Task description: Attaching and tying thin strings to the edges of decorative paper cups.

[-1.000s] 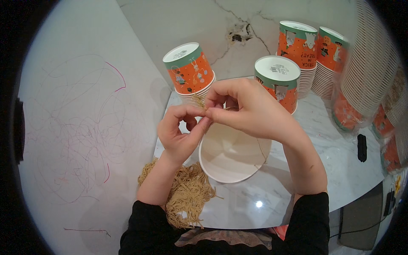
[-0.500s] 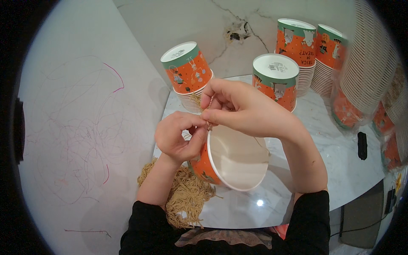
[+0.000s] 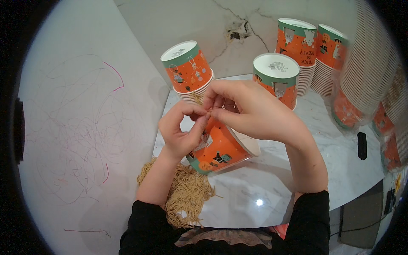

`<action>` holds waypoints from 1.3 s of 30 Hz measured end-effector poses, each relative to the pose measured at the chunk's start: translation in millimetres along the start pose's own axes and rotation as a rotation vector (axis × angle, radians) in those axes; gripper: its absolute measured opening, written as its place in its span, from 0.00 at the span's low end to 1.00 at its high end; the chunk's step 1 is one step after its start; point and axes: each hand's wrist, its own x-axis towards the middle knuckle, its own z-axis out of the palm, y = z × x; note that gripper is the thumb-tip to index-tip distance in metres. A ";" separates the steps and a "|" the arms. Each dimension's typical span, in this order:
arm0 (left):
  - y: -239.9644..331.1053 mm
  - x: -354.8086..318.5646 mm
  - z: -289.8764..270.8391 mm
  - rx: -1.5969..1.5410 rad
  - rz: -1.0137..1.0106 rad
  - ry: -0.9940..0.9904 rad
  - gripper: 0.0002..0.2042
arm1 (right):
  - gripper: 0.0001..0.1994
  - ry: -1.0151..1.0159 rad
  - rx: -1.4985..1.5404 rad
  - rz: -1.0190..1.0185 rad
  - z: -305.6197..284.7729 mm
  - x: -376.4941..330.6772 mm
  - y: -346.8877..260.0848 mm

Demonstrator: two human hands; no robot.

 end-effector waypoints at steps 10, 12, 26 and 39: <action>-13.4 -4.0 2.4 -0.318 -0.526 -0.235 0.17 | 0.07 0.020 -0.135 0.101 -6.0 6.7 10.4; -10.8 -0.1 3.0 -0.305 -0.550 -0.291 0.18 | 0.06 0.002 -0.164 0.101 -11.3 6.6 19.0; -13.7 10.6 -22.4 -0.201 -0.341 -0.715 0.28 | 0.08 0.274 0.087 0.043 -35.3 -2.4 -3.9; 42.6 4.3 -11.6 0.204 -0.450 -0.590 0.23 | 0.07 0.404 -0.188 -0.140 -34.7 -18.0 -18.5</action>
